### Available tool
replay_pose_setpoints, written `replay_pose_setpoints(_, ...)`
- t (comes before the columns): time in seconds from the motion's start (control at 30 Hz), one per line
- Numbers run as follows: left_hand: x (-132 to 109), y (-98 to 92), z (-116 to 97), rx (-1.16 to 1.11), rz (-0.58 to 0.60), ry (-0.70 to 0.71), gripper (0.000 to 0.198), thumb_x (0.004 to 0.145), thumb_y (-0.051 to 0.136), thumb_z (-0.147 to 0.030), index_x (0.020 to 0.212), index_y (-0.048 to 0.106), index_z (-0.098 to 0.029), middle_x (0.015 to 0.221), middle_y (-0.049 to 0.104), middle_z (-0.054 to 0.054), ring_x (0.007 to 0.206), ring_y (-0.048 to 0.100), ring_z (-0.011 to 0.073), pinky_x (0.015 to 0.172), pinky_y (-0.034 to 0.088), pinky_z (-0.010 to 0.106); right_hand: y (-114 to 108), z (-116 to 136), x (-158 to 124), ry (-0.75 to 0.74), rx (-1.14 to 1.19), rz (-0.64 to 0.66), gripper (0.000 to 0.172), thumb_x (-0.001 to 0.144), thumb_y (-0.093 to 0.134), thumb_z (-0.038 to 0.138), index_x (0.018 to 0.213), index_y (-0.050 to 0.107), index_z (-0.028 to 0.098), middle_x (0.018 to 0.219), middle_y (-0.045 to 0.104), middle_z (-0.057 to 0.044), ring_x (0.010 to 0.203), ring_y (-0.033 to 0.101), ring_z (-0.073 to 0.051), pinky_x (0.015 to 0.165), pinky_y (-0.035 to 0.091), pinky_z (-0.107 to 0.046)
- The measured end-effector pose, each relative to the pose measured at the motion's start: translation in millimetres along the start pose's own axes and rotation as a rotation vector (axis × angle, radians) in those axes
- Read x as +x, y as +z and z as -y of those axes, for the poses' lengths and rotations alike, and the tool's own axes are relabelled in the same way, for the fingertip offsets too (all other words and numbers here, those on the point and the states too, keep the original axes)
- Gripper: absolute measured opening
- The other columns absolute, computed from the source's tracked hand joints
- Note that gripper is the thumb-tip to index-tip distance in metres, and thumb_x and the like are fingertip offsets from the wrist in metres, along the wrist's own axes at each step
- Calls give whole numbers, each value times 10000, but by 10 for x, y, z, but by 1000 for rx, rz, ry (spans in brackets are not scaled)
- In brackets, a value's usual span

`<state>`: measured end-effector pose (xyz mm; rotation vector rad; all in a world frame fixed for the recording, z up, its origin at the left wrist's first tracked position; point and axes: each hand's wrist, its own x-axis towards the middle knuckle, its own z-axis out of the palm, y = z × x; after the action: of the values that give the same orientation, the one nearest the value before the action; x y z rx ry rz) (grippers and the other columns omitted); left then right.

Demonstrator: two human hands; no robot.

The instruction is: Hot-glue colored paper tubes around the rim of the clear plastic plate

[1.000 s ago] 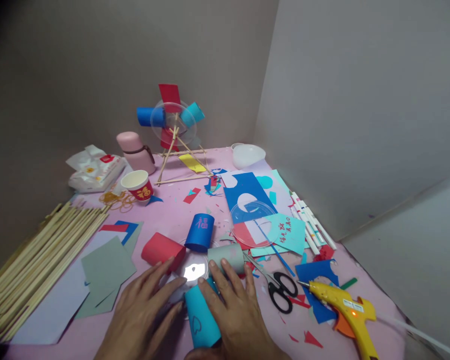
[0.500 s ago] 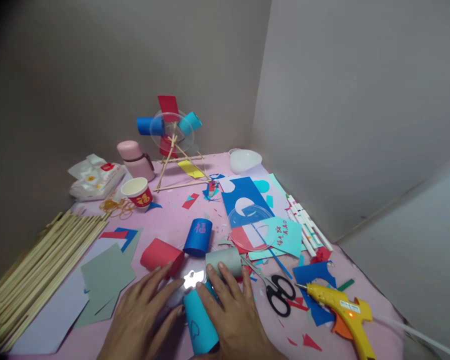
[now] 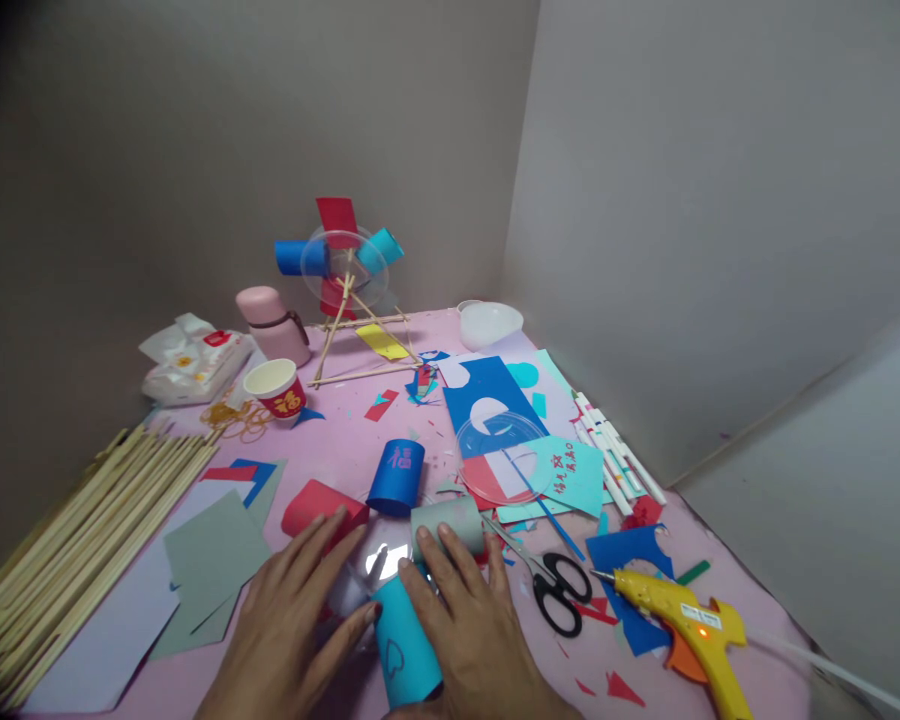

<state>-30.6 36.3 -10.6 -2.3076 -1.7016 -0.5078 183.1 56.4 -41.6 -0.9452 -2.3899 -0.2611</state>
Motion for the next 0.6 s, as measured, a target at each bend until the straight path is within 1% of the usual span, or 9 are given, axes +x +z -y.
replay_pose_setpoints(0.1, 1, 16, 6, -1, 25, -6, 503, 884, 475, -375, 1358, 410, -217, 1350, 562, 105, 1193, 552, 305, 873, 503, 558, -9, 10, 19, -6, -20, -9, 891, 718, 380, 819, 1306, 521, 165, 1327, 589, -138, 1241, 478, -323, 1105, 131, -536)
replay_pose_setpoints(0.17, -4, 21, 9, 3, 39, -7, 501, 892, 460, -372, 1364, 403, -215, 1349, 562, 99, 1191, 558, 302, 870, 502, 571, -19, 13, 30, -13, -33, -13, 884, 724, 360, 822, 1296, 530, 171, 1329, 590, -126, 1244, 479, -310, 1118, 74, -522)
replay_pose_setpoints(0.3, 2, 16, 10, 3, 60, -6, 483, 892, 456, -366, 1347, 438, -202, 1347, 563, 97, 1182, 567, 301, 854, 510, 577, -38, 15, 49, -17, -37, -21, 882, 716, 364, 828, 1272, 551, 170, 1306, 608, -134, 1233, 491, -317, 1117, 62, -526)
replay_pose_setpoints(0.47, 11, 9, 10, -20, 95, -38, 473, 890, 454, -369, 1339, 470, -220, 1361, 549, 94, 1193, 556, 307, 879, 487, 591, -49, 19, 68, -15, -42, -13, 871, 724, 368, 819, 1264, 559, 163, 1304, 611, -128, 1239, 477, -299, 1126, -11, -494)
replay_pose_setpoints(0.53, 10, 9, 9, -38, 111, -52, 479, 884, 463, -365, 1344, 471, -230, 1366, 545, 93, 1203, 546, 311, 894, 475, 588, -46, 18, 68, -18, -41, -16, 873, 720, 374, 819, 1265, 556, 162, 1304, 609, -134, 1242, 470, -307, 1121, 10, -514)
replay_pose_setpoints(0.6, 8, 9, 9, -54, 113, -62, 476, 882, 468, -365, 1343, 476, -241, 1364, 549, 92, 1206, 542, 313, 902, 468, 583, -39, 18, 63, -19, -42, -14, 880, 715, 386, 819, 1280, 543, 163, 1312, 600, -143, 1243, 467, -319, 1106, 82, -539)
